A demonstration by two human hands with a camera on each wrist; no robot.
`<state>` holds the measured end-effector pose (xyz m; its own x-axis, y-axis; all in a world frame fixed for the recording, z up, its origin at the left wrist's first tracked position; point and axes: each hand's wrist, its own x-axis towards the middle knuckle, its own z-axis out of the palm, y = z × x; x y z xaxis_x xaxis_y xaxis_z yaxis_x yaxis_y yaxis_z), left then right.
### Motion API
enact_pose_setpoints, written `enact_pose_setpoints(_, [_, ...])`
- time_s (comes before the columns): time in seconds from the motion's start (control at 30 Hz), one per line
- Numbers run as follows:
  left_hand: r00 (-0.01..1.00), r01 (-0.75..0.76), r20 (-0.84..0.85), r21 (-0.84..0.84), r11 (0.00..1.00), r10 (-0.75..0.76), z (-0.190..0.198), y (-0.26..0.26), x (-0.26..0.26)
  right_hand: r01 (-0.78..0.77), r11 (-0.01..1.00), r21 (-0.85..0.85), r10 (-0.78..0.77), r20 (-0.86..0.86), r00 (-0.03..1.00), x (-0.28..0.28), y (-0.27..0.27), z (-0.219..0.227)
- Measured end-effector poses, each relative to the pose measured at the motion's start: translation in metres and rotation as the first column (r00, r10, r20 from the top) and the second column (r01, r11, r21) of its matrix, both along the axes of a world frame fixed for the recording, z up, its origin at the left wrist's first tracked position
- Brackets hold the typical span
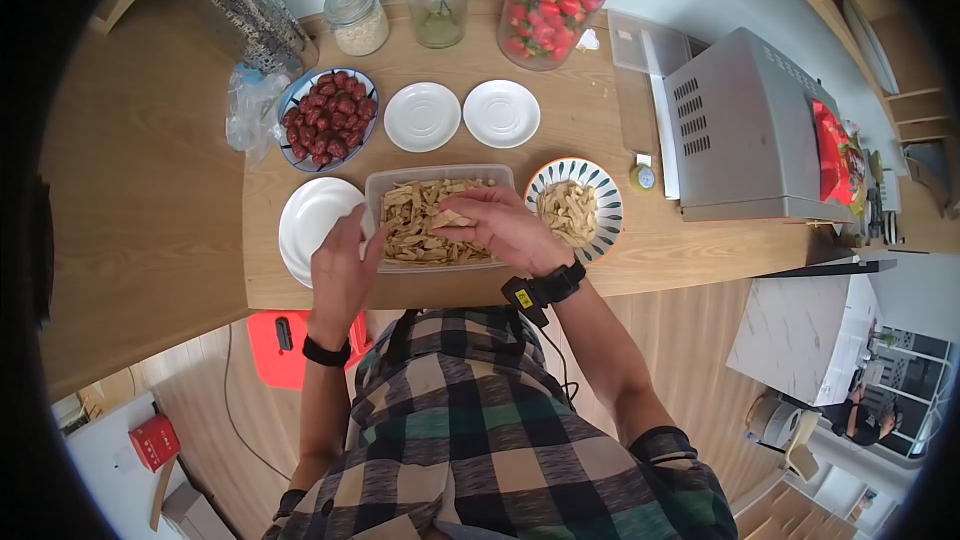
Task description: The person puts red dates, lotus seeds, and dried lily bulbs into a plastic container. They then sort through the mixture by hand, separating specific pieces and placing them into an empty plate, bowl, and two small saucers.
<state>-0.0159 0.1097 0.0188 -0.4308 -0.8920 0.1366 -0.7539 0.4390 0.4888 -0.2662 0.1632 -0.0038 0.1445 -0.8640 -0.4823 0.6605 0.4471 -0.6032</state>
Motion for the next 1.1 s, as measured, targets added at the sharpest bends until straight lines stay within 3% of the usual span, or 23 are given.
enact_pose_setpoints(0.07, [0.929, 0.271, -0.216, -0.150, 0.951, -0.299, 0.011, -0.004, -0.013, 0.020, 1.000, -0.014, -0.019, 0.072, 0.997, 0.006, 0.000, 0.001])
enact_pose_setpoints(0.1, [0.930, 0.270, -0.213, -0.152, 0.951, -0.298, 0.011, -0.003, -0.021, 0.041, 0.999, -0.019, -0.038, 0.121, 0.992, 0.008, 0.000, 0.004])
enact_pose_setpoints(0.17, [0.872, 0.421, -0.273, -0.010, 0.907, -0.407, 0.011, -0.001, -0.033, 0.068, 0.997, -0.027, -0.062, 0.173, 0.983, 0.012, 0.001, 0.006])
enact_pose_setpoints(0.3, [0.889, 0.414, -0.237, 0.054, 0.909, -0.391, 0.004, 0.002, -0.041, 0.134, 0.991, 0.019, -0.134, 0.246, 0.960, 0.015, 0.004, 0.005])
enact_pose_setpoints(0.6, [0.882, 0.397, -0.277, -0.004, 0.918, -0.383, -0.002, -0.001, -0.041, 0.154, 0.986, 0.065, -0.167, 0.314, 0.935, 0.021, 0.012, 0.005])
enact_pose_setpoints(0.7, [0.893, 0.317, -0.349, 0.046, 0.947, -0.282, 0.001, -0.001, -0.041, 0.164, 0.985, 0.056, -0.173, 0.353, 0.919, 0.021, 0.014, 0.000])
enact_pose_setpoints(0.77, [0.893, 0.235, -0.431, 0.197, 0.952, -0.131, 0.003, -0.001, -0.040, 0.170, 0.984, 0.050, -0.176, 0.384, 0.906, 0.022, 0.015, 0.000])
enact_pose_setpoints(0.8, [0.894, 0.237, -0.426, 0.196, 0.951, -0.135, 0.003, 0.000, -0.042, 0.183, 0.981, 0.069, -0.195, 0.395, 0.898, 0.023, 0.016, 0.000])
enact_pose_setpoints(0.87, [0.890, 0.311, -0.351, -0.004, 0.951, -0.292, 0.001, 0.005, -0.048, 0.195, 0.977, 0.086, -0.213, 0.409, 0.887, 0.024, 0.017, -0.001])
enact_pose_setpoints(0.9, [0.891, 0.311, -0.347, -0.005, 0.950, -0.293, 0.000, 0.007, -0.050, 0.200, 0.975, 0.093, -0.221, 0.423, 0.879, 0.025, 0.017, -0.004])
enact_pose_setpoints(0.97, [0.856, 0.466, -0.222, -0.055, 0.883, -0.466, -0.001, 0.011, -0.054, 0.207, 0.973, 0.100, -0.230, 0.439, 0.869, 0.028, 0.018, -0.005])
enact_pose_setpoints(1.1, [0.848, 0.521, -0.070, -0.073, 0.851, -0.525, 0.006, 0.013, -0.058, 0.222, 0.967, 0.121, -0.252, 0.403, 0.880, 0.032, 0.020, -0.008])
